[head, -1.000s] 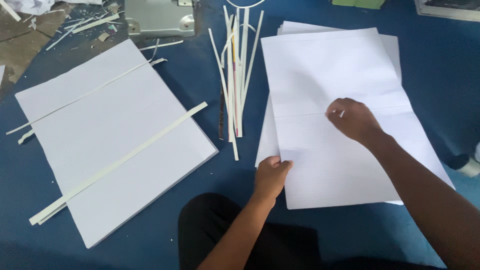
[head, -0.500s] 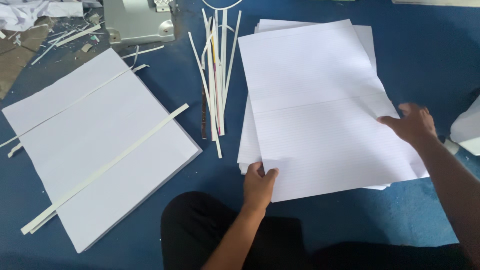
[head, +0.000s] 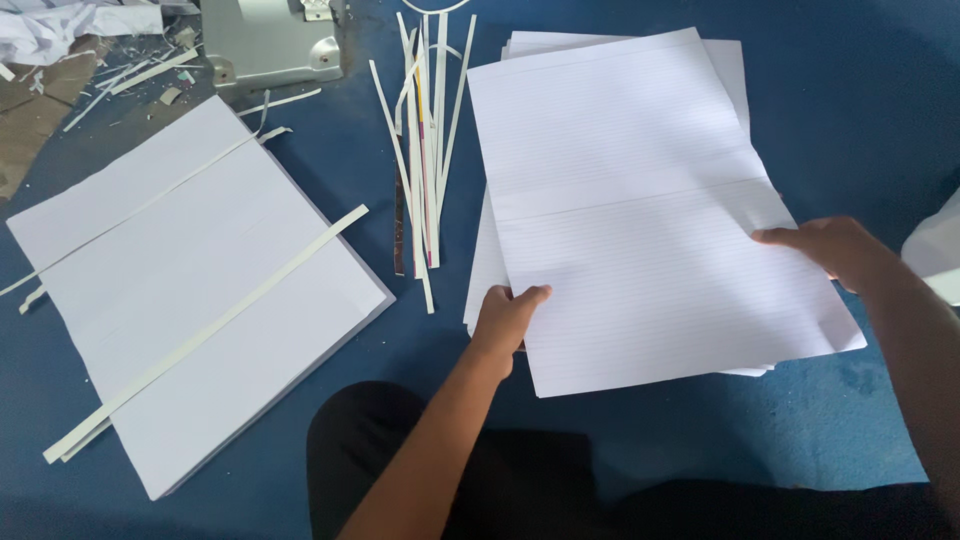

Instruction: The person folds lined paper sheets in half, places white plastic strips across the center, and stacks the folded sheets on top of the strips. The person repeats this process with multiple sheets and strips, building a stack of prepared paper bundles.

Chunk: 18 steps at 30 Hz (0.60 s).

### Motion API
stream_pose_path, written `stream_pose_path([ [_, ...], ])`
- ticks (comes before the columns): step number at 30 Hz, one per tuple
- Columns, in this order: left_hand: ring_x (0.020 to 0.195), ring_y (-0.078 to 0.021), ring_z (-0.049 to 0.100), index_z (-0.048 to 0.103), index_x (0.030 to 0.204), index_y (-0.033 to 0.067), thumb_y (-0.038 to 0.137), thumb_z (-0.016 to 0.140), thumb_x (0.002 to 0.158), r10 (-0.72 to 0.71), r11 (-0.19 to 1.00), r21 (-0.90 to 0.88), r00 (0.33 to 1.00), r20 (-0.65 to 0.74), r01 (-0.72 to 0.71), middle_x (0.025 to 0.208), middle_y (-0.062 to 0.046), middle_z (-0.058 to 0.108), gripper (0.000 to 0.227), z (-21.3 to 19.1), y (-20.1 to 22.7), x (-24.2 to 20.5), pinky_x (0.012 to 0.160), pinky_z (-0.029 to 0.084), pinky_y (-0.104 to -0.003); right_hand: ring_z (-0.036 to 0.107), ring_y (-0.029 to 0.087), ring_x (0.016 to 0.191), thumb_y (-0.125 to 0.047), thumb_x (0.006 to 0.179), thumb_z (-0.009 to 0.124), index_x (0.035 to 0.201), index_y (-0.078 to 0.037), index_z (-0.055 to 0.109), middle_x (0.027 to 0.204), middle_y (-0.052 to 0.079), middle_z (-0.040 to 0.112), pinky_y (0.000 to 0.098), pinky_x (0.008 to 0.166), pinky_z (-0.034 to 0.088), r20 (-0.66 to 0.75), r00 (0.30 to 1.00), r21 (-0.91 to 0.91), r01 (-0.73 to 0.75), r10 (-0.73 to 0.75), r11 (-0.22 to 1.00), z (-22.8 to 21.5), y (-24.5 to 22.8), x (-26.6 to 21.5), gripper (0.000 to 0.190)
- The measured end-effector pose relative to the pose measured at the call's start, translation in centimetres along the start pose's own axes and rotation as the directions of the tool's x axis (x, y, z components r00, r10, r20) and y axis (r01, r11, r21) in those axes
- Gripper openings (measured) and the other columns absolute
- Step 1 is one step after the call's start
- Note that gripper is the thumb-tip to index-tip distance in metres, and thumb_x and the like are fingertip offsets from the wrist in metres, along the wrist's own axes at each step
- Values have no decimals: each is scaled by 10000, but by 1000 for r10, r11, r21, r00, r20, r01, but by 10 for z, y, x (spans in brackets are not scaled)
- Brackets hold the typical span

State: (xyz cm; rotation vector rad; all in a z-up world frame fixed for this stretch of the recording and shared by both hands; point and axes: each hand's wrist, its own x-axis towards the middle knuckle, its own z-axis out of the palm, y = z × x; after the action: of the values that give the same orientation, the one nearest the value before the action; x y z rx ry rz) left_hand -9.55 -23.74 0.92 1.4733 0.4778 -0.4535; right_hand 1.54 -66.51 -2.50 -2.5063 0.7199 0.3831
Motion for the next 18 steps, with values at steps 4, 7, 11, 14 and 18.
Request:
stream_pose_path([
  [4,837,-321,771,538,1229,-135,319,720,830,25,1000,0,1000,-7,-25,1040,-309,706,632,2,12,23,685,636,-397,753,508,885,-528,793,821,1232,113,687,1025,361,737,538,826,581,-13,1000,-42,-15,14,999,-3,-7,-6,789],
  [7,934,-358,750,493,1256,-142,313,753,811,28,1000,5,998,-54,-28,1096,-331,678,687,0,26,44,784,618,-436,731,484,890,-531,781,826,1279,83,647,1040,352,717,536,804,575,-4,1000,-5,-14,14,1000,-9,-10,-14,810],
  [11,1055,-399,712,498,1276,-177,316,769,780,-12,1000,-7,993,-115,11,1169,-347,659,750,-6,43,73,885,560,-514,727,451,913,-476,733,846,1321,51,609,1081,339,706,516,836,573,27,999,112,-21,18,994,-14,-19,-22,825],
  [14,1117,-414,690,495,1299,-191,314,779,757,26,999,-39,991,-130,-31,1226,-354,636,794,-10,55,98,927,557,-525,734,444,951,-503,791,786,1338,42,629,1094,334,717,511,868,568,59,998,168,4,-14,986,-22,-26,-25,788],
  [18,1275,-417,526,413,1400,-133,330,777,816,53,993,115,976,-212,-29,1351,-342,518,829,-13,67,124,1012,425,-594,665,453,1094,-525,857,747,1393,18,596,1172,358,686,535,903,555,51,999,204,-11,0,979,-22,-41,-21,778],
])
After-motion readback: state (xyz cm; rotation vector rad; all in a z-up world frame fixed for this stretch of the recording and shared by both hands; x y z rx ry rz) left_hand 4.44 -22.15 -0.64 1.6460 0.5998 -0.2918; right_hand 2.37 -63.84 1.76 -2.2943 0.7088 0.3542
